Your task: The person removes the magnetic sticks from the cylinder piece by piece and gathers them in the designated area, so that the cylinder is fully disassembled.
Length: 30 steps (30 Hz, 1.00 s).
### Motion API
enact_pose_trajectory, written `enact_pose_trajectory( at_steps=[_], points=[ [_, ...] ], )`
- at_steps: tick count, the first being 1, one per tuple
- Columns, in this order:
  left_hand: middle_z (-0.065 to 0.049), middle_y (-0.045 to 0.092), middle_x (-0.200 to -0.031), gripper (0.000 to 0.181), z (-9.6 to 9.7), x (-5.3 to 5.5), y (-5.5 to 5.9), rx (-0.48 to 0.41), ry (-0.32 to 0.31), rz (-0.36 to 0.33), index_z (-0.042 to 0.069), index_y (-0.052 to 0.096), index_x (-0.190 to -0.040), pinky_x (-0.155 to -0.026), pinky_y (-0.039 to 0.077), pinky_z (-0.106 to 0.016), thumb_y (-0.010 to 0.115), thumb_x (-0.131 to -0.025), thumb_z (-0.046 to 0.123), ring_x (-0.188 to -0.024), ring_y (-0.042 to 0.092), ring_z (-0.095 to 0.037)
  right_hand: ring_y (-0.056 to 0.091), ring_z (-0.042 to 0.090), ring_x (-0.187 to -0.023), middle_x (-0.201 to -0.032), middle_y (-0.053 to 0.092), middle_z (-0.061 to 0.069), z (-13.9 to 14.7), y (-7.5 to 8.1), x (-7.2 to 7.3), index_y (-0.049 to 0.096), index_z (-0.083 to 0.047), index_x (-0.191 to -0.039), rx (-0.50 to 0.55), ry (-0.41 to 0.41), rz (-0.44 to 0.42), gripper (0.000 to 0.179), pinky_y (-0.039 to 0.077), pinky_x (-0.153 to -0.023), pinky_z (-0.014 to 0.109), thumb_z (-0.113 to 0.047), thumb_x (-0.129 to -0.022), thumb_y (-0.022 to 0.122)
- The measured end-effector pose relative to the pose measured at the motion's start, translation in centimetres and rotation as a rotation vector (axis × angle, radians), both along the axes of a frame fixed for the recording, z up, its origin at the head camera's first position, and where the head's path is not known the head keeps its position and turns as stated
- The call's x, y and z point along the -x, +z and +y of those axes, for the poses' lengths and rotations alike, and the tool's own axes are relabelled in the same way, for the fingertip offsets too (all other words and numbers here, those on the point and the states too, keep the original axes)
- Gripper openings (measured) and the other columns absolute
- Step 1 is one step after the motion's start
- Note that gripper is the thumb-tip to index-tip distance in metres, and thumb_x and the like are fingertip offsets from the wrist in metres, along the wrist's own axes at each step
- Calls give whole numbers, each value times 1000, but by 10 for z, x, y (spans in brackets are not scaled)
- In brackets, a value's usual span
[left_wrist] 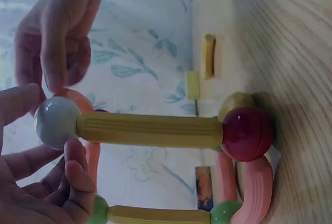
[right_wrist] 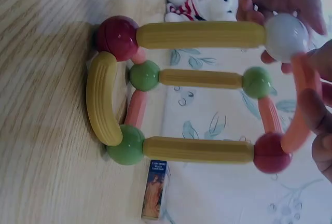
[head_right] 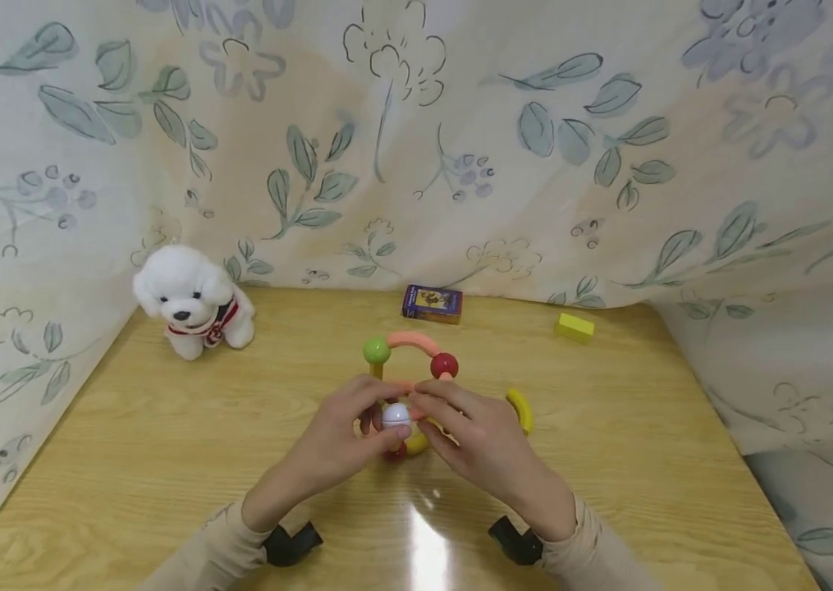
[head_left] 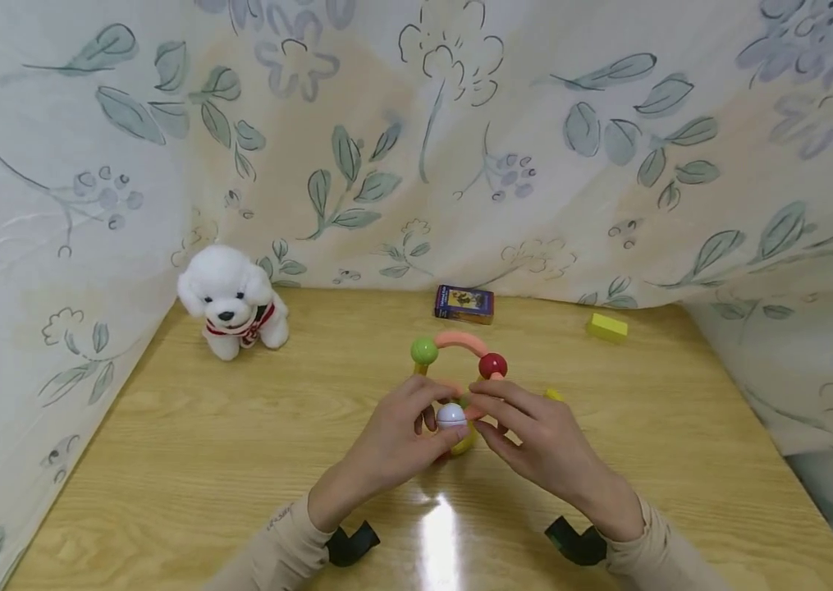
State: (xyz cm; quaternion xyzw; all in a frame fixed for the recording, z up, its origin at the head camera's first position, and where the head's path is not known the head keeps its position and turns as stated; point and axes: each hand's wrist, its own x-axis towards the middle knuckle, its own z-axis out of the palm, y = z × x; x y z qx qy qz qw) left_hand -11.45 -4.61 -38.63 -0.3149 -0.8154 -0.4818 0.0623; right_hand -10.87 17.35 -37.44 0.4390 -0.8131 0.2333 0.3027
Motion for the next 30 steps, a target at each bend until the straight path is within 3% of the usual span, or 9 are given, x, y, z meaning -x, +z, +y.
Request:
enact_pose_trajectory(
  at_steps=[5,14,25,30],
  points=[
    [-4,65,-111,29,0,0,-3,5,-6,43,9,67,-114,-62,49,-18,74,-87,17,-74,53,-8,71,14,-81,-106,68,4,-7,-2,2,71,-8,-106,-78,-20,35,25,56,-63,22,-23,-101,53],
    [-3,64,-109,26,-4,1,-2,-3,-13,-1,11,67,-112,-63,52,-22,73,-88,18,-74,56,-12,65,9,-68,-103,68,0,-11,-2,3,70,-11,-104,-152,-69,74,21,53,-58,21,-24,-101,52],
    [-3,64,-105,21,-4,1,-3,-1,-15,1,9,66,-107,-62,52,-23,73,-88,17,-73,56,-11,56,8,-62,-98,67,-1,-13,-5,5,68,-9,-101,-168,-94,104,23,46,-53,19,-19,-99,48],
    [-3,64,-102,25,-5,1,-2,-8,-6,-13,8,65,-111,-62,51,-18,72,-89,16,-73,55,-7,57,10,-61,-98,67,1,-12,-7,5,68,-8,-99,-168,-125,113,26,46,-52,21,-20,-98,45]
  ],
)
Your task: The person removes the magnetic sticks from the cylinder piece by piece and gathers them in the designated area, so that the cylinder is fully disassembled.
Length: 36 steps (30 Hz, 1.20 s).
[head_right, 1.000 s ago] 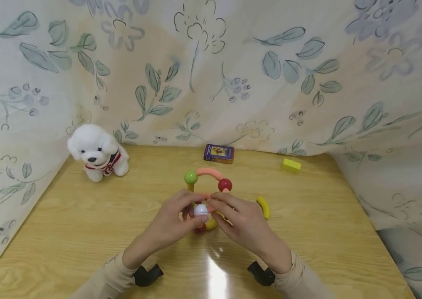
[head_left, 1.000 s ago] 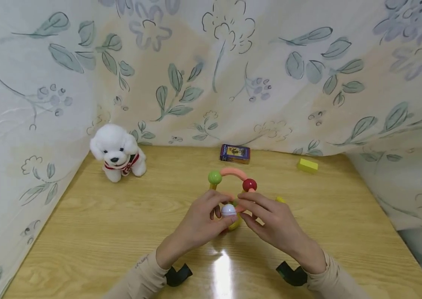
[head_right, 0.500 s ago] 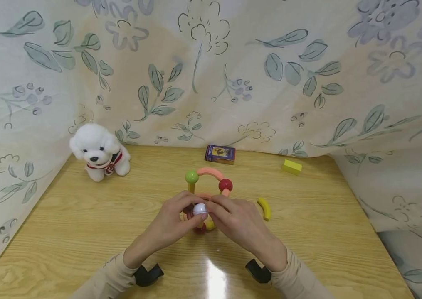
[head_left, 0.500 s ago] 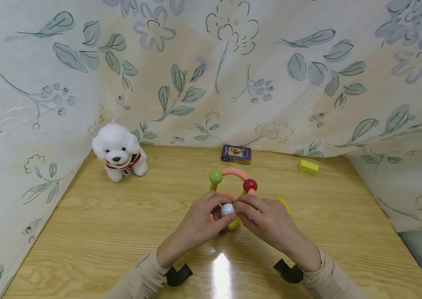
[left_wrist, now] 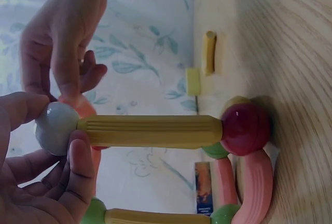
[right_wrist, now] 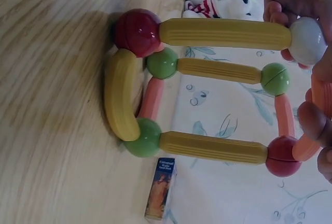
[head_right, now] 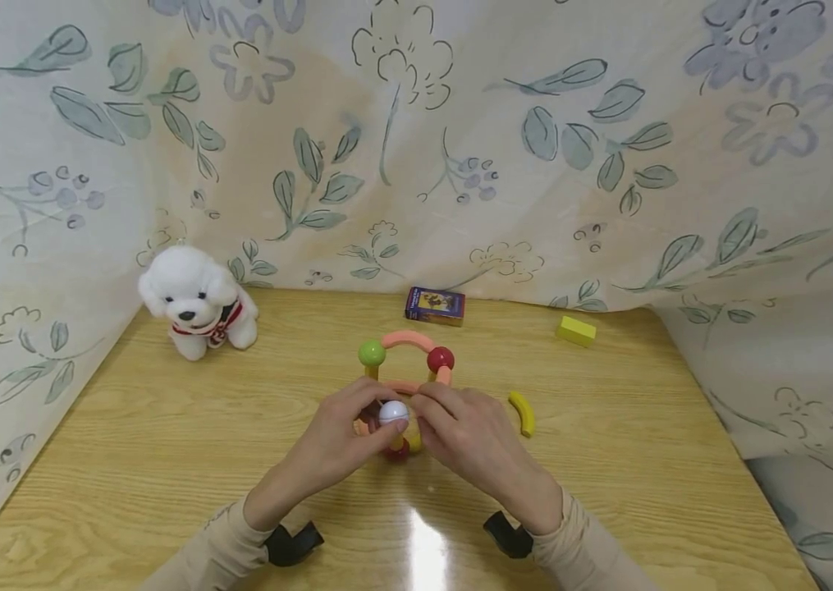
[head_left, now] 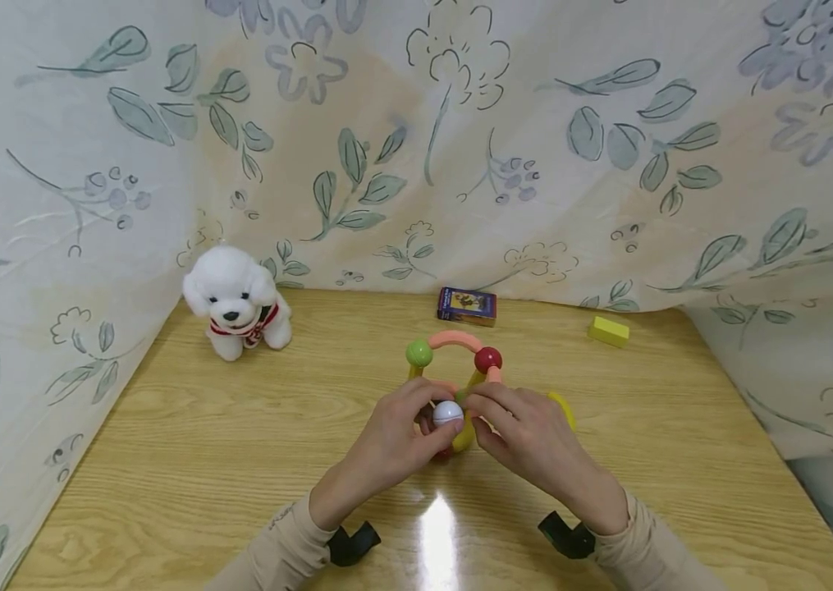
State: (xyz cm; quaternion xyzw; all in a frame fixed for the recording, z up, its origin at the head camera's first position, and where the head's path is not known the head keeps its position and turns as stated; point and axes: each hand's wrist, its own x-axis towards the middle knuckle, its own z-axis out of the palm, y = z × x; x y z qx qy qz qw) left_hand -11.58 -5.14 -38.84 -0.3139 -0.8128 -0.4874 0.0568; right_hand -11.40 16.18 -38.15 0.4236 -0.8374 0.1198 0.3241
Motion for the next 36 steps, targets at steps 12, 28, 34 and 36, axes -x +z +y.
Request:
enact_pose_trajectory(
  at_steps=[12,28,34,36],
  points=[
    [-3,65,-104,30,-1,1,0,-17,4,-39,9,65,-114,-61,49,-17,74,-87,18,-73,55,-9,69,17,-75,-113,68,6,8,-22,0,72,-8,-101,-121,-63,36,30,56,-63,32,-14,-94,44],
    [-2,65,-106,30,-3,1,0,-15,11,-45,11,66,-114,-61,48,-18,75,-87,19,-73,54,-10,72,27,-92,-129,66,10,11,-31,0,66,-11,-121,-189,-75,48,39,56,-60,35,-11,-100,33],
    [0,64,-107,35,-5,0,3,-12,20,-66,14,65,-119,-62,49,-19,76,-86,22,-73,54,-8,58,10,-54,-102,73,7,16,-28,-9,69,-6,-110,6,-80,137,37,44,-46,21,-15,-98,36],
    [1,63,-103,34,-9,1,4,-21,33,-88,17,65,-120,-62,50,-20,73,-88,24,-73,55,-9,47,5,-47,-89,71,3,16,-31,-12,71,-6,-100,94,-59,99,30,38,-43,15,-15,-96,42]
  ],
)
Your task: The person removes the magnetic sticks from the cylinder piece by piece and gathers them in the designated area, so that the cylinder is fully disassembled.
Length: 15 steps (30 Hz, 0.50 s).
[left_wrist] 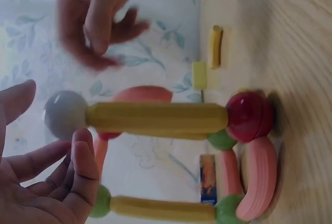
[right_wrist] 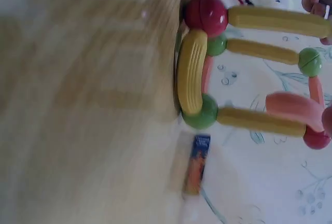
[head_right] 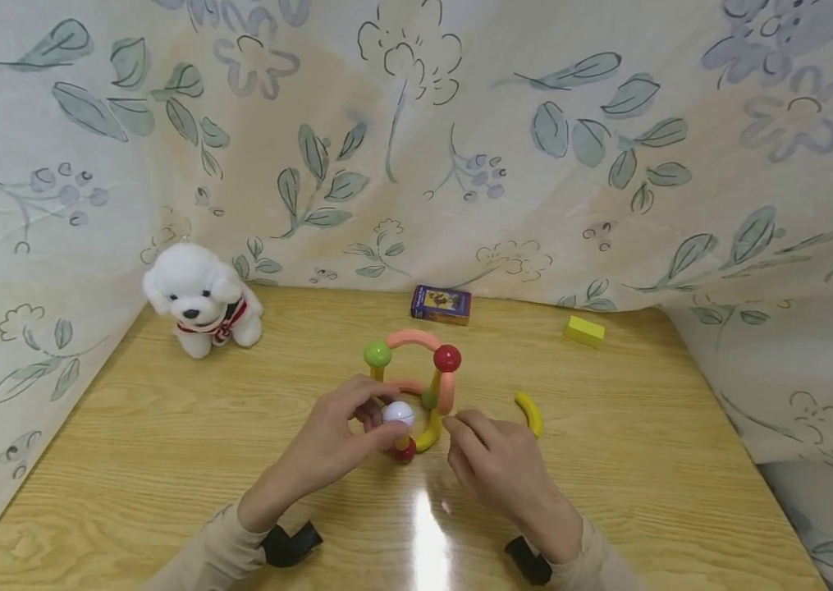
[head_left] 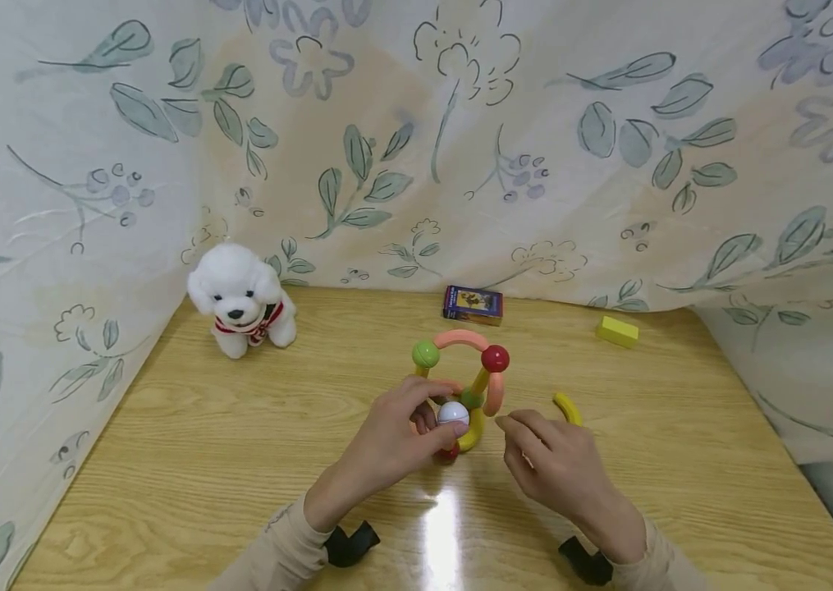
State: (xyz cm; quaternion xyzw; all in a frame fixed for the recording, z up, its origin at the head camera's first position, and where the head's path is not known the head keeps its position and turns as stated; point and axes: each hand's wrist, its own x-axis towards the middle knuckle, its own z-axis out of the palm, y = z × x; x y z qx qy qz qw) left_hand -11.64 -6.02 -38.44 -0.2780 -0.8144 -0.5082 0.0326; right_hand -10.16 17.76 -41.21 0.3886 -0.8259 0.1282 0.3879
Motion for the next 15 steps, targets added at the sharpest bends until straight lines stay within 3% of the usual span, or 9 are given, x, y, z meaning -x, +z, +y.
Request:
enact_pose_trajectory(
  at_steps=[2,4,6,8,11,15],
  points=[
    [0,63,-98,24,-4,3,2,-18,35,-15,17,67,-116,-63,50,-21,68,-93,23,-73,57,-11,47,-1,-48,-80,68,-2,-1,-4,-4,71,-8,-95,75,36,-136,21,37,-44,10,-14,-94,51],
    [-2,64,-93,17,-9,9,0,-41,101,-24,13,68,-111,-62,49,-22,61,-96,18,-73,59,-15,45,-7,-50,-76,67,-6,-4,-11,-8,71,-8,-98,129,40,-342,14,35,-46,7,-14,-92,60],
    [-7,64,-90,16,-14,20,-6,-57,182,-43,7,68,-106,-62,47,-22,56,-96,10,-72,59,-18,44,-11,-51,-73,67,-8,-11,-18,-10,70,-8,-105,168,5,-548,17,35,-46,6,-14,-89,68],
    [-11,65,-93,19,-17,33,-17,-46,233,-79,3,66,-109,-63,47,-21,54,-93,3,-74,58,-17,43,-12,-50,-70,66,-9,-19,-26,-10,68,-8,-113,188,-59,-692,29,36,-45,8,-16,-86,74],
    [-14,62,-106,36,-18,52,-35,18,223,-160,2,61,-121,-66,46,-22,57,-85,-1,-81,56,-13,45,-12,-50,-67,65,-10,-32,-35,-9,65,-9,-117,214,-123,-771,37,38,-46,10,-23,-84,76],
    [-14,61,-114,46,-15,63,-47,89,117,-208,4,59,-127,-69,48,-25,67,-82,4,-84,57,-15,48,-10,-54,-64,62,-11,-46,-41,-6,65,-14,-101,269,-132,-727,28,39,-48,11,-25,-80,80]
  ],
)
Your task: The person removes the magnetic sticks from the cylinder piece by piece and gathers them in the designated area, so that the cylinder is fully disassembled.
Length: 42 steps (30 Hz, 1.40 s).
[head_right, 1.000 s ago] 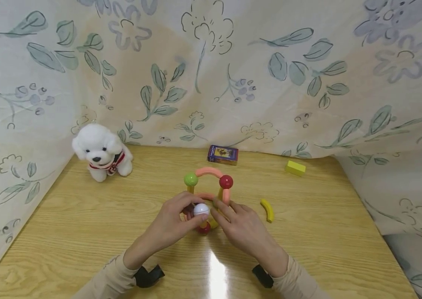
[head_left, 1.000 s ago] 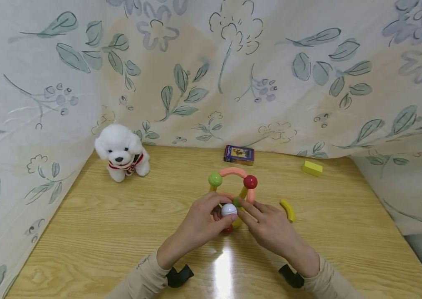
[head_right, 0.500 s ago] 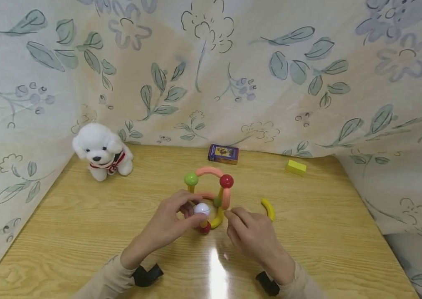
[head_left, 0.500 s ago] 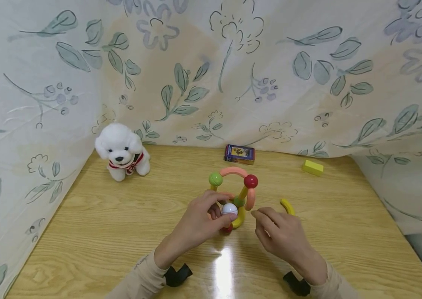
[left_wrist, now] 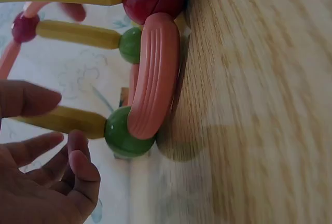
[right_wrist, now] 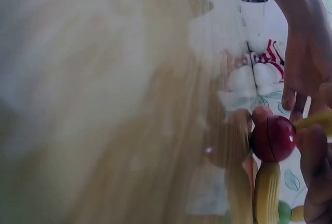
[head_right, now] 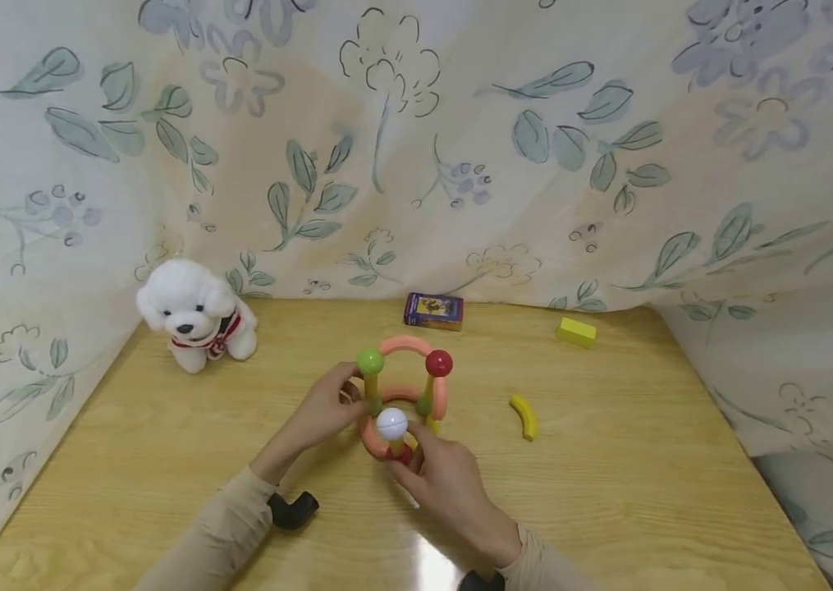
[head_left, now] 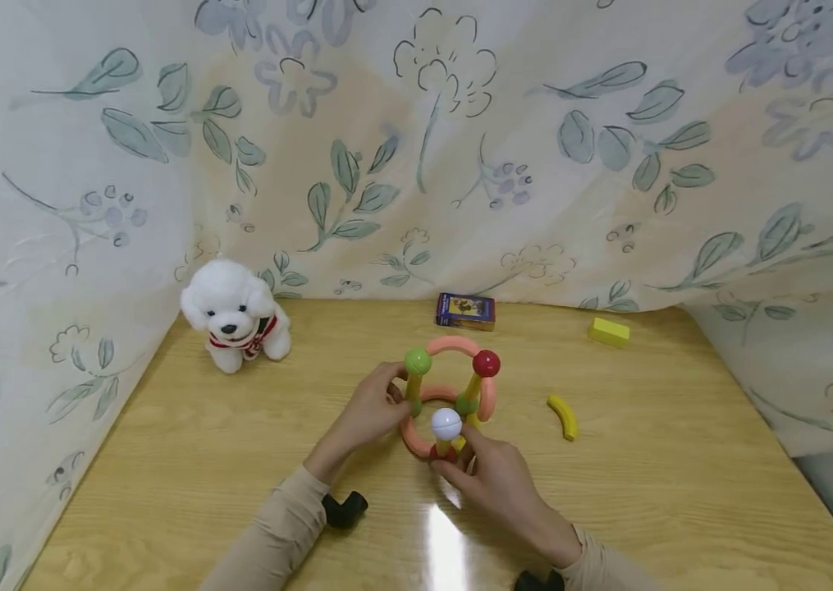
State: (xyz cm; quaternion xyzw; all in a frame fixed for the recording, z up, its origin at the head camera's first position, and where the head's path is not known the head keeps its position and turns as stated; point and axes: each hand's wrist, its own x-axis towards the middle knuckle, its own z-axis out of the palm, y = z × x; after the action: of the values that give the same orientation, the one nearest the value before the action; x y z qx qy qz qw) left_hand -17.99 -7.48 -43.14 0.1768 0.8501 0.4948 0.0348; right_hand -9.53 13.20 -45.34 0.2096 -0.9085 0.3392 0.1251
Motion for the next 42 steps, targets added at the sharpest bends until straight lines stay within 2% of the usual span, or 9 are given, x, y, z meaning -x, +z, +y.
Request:
enact_pose_trajectory(
  at_steps=[3,7,15,19,26,29,34,38,42],
  points=[
    [-10,63,-104,30,3,0,-2,18,-31,16,5,65,-115,-66,48,-26,70,-86,11,-81,57,-16,47,-9,-54,-64,61,-10,-5,-2,1,64,-17,-87,7,-6,33,19,39,-49,11,-23,-80,80],
    [-3,61,-84,11,5,-1,-1,46,-16,40,10,65,-96,-59,44,-23,70,-90,18,-73,54,-14,46,-8,-55,-66,64,-8,-6,-1,2,65,-16,-84,4,-16,31,14,39,-49,12,-18,-82,78],
    [0,63,-77,10,5,-8,2,75,0,75,12,66,-89,-59,46,-21,73,-89,20,-70,57,-12,43,-9,-54,-70,67,-8,11,1,-1,66,-17,-84,-24,-106,45,17,39,-50,13,-13,-78,81],
    [-2,66,-83,13,6,-18,3,108,-25,102,10,66,-90,-63,49,-20,73,-88,20,-74,60,-10,39,-9,-50,-71,67,-7,25,2,3,66,-16,-85,-54,-178,54,18,36,-46,14,-14,-78,82],
    [-2,66,-89,21,15,-39,2,87,-94,-2,8,63,-97,-64,50,-21,73,-88,25,-77,60,-11,43,-6,-50,-73,69,-1,44,3,14,65,-13,-87,-45,-210,1,16,38,-45,16,-12,-80,79],
    [-3,66,-90,24,18,-45,0,78,-111,-17,7,63,-99,-63,50,-21,74,-87,26,-76,60,-10,43,-6,-51,-74,69,1,48,1,18,66,-11,-90,-31,-202,-20,16,39,-46,17,-12,-80,79],
    [-3,67,-91,25,20,-49,-1,85,-119,-3,7,62,-101,-62,50,-19,74,-87,24,-76,60,-8,45,-3,-51,-76,69,1,51,2,19,66,-11,-92,-24,-195,-66,16,40,-46,17,-12,-81,78],
    [-4,66,-92,28,19,-49,1,96,-130,-5,7,62,-102,-64,50,-19,76,-85,23,-78,61,-9,45,-1,-52,-76,68,2,56,6,19,66,-9,-91,-35,-204,-129,14,39,-47,18,-6,-80,73],
    [-9,64,-103,32,6,-46,10,123,-155,-43,4,60,-112,-62,50,-21,74,-85,15,-77,59,-10,44,0,-52,-82,68,6,73,19,26,68,-6,-99,-29,-226,-155,19,38,-45,20,0,-81,65]
  ],
)
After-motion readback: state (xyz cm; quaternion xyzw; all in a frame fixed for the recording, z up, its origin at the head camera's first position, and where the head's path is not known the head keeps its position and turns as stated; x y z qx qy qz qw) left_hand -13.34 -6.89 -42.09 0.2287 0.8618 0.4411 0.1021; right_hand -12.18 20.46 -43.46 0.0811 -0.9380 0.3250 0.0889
